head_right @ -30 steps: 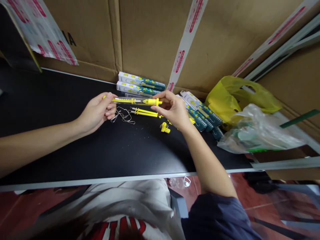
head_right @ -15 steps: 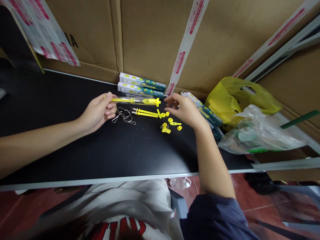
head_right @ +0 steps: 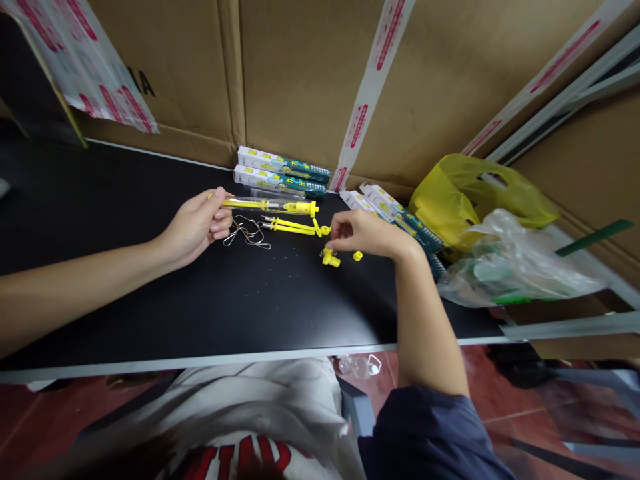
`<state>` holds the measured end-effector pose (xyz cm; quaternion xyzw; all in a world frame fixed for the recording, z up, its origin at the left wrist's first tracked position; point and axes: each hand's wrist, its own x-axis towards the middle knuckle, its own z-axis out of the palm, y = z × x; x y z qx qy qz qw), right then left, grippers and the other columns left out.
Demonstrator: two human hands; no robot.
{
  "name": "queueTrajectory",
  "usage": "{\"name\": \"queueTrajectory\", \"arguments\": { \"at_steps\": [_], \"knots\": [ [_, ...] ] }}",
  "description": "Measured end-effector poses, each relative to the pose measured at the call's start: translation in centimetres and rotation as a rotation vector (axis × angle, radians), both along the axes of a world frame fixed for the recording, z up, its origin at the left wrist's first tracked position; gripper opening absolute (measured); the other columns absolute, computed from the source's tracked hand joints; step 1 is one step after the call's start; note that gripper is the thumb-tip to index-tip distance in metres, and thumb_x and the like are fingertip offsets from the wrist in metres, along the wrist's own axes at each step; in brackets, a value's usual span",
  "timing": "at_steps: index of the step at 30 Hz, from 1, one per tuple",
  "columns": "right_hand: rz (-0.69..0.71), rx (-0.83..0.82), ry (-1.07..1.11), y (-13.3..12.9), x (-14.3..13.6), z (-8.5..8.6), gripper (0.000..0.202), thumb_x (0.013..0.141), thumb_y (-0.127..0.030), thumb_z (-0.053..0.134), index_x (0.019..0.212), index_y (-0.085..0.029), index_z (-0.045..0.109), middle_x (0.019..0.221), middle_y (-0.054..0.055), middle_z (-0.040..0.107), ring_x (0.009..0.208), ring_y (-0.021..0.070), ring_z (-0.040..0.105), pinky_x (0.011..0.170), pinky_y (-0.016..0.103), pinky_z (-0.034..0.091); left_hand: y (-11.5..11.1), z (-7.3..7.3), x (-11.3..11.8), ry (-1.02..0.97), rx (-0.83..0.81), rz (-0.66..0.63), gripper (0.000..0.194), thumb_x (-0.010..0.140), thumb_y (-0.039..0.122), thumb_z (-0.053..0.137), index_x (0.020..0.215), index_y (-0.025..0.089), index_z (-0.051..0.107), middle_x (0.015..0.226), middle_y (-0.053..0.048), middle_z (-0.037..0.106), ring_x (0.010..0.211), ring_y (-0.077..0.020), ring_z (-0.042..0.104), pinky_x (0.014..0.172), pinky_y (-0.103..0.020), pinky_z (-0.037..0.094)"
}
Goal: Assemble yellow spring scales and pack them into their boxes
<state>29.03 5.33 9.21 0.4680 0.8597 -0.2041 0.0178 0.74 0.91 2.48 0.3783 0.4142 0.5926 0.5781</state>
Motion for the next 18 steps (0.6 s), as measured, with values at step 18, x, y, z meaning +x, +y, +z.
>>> {"name": "queueTrajectory", "arguments": {
  "at_steps": [18],
  "knots": [
    [0.014, 0.12, -0.347, -1.9, -1.7, -0.5, 0.022, 0.071, -0.036, 0.07, 0.086, -0.021, 0.062, 0.078, 0.001, 0.064, 0.064, 0.0138, 0.054, 0.055, 0.025, 0.03, 0.3, -0.7, -0.3, 0.017, 0.004, -0.007, 0.019, 0.095, 0.029, 0.048, 0.08, 0.017, 0.049, 0.059, 0.008, 0.033, 0.042, -0.0028, 0.03, 0.038, -0.014, 0.026]
  ]
}}
